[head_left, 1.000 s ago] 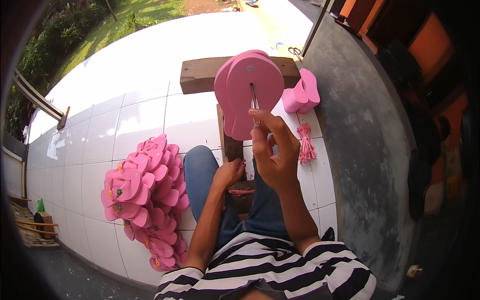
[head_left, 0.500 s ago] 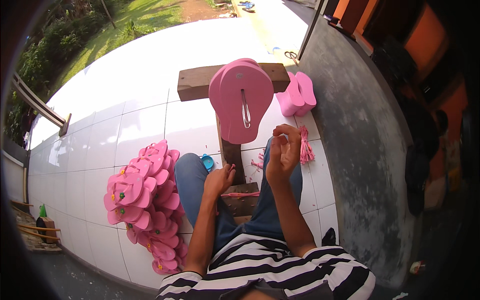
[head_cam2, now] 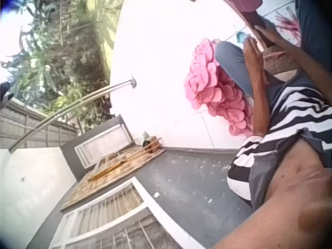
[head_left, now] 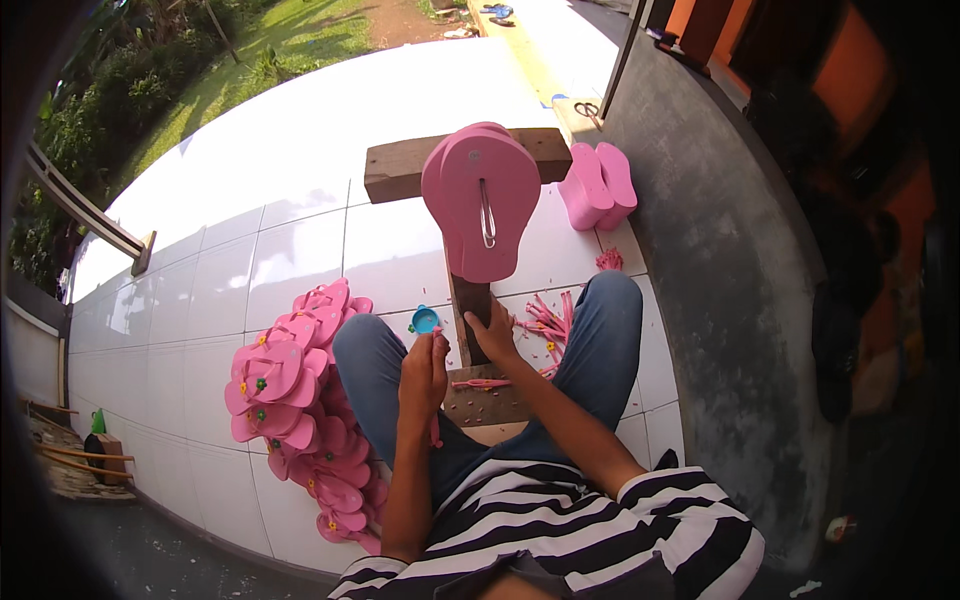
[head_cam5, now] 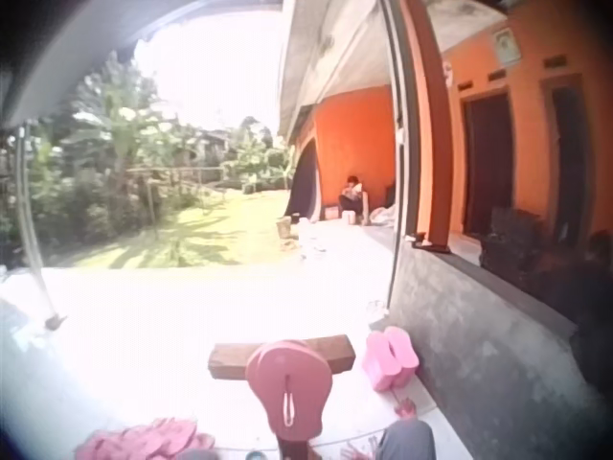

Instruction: The person assembles flip-flops by hand using a metal fixture, threading the straps through the pink foam soles and pulling them through to secure them.

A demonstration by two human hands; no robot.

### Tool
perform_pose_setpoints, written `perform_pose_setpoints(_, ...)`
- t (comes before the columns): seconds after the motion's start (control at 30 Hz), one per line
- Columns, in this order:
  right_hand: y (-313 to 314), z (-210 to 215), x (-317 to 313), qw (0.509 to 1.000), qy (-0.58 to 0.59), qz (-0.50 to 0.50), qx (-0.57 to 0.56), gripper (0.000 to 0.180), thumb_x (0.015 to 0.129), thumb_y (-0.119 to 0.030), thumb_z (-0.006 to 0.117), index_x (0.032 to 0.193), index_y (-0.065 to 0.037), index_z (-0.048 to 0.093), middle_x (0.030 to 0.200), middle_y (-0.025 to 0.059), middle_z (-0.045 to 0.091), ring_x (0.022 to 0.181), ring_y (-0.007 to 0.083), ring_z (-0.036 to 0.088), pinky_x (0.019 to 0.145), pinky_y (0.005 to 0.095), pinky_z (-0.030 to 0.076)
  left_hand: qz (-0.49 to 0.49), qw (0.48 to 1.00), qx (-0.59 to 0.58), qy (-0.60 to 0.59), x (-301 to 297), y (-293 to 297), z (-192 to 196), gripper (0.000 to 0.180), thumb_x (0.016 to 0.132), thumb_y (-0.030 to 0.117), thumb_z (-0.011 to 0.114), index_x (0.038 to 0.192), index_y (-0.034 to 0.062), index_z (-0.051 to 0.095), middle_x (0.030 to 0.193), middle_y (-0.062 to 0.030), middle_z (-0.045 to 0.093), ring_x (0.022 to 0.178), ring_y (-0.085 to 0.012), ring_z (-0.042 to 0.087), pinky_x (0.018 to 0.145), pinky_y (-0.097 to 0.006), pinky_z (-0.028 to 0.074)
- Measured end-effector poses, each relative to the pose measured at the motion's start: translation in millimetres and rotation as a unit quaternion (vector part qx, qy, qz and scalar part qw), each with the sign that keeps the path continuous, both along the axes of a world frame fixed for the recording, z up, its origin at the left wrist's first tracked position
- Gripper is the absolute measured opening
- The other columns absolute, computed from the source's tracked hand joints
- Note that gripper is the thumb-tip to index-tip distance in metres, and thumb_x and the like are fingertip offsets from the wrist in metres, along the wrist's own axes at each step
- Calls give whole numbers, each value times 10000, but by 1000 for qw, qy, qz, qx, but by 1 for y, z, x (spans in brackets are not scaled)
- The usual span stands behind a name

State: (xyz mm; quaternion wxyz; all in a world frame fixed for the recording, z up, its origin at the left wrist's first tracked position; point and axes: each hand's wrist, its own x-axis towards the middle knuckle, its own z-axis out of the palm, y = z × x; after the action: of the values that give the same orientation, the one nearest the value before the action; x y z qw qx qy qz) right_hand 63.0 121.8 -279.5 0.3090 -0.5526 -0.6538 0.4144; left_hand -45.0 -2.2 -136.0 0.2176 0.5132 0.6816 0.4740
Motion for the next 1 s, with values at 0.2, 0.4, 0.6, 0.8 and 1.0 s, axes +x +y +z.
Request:
perform_pose_setpoints(0.2, -28, -13, 12, 992, -109, -39, -45, 703, 867, -481, 659, 1393, -57, 467, 1383, 242, 468, 1326, 431, 380, 1094, 539, 309, 20, 952, 38, -302, 5, 7, -7, 266, 1051, 200, 442, 998, 19, 628, 998, -69, 621, 900, -168, 529, 837, -297, 421)
perform_pose_setpoints(0.4, -58, 113, 51, 974, 176, 94, -105, 347, 1000, -289, 539, 1172, -9, 650, 1174, 132, 649, 1108, 233, 593, 942, 338, 452, -62, 741, 93, -662, 5, 9, -7, 308, 1047, 286, 451, 1147, 60, 635, 1264, -67, 594, 1139, -161, 500, 970, -348, 402)
perform_pose_setpoints(0.6, -68, 224, 51, 967, 149, 136, 153, 264, 964, -180, 628, 1178, -26, 606, 1148, 78, 653, 1021, 160, 623, 874, 312, 486, -171, 714, 85, -673, 32, 13, 51, 420, 1067, 273, 401, 1408, 40, 482, 1509, -102, 405, 1326, -211, 426, 1110, -388, 342)
perform_pose_setpoints(0.8, -73, 239, 52, 928, 352, 121, 21, 298, 972, -142, 618, 1231, -28, 527, 1070, 69, 644, 922, 115, 627, 784, 266, 503, -153, 842, 120, -504, 60, 7, 108, 409, 1071, 199, 394, 1439, 41, 478, 1615, -114, 195, 1449, -255, 284, 1173, -394, 271)
perform_pose_setpoints(1.0, -77, 281, 65, 889, 439, 118, -54, 255, 974, -140, 632, 1190, -20, 569, 1061, 59, 657, 920, 90, 619, 782, 226, 492, -57, 979, 157, -114, 63, 6, 141, 388, 1009, 240, 536, 1348, 61, 592, 1553, -157, 283, 1293, -269, 438, 976, -376, 457)
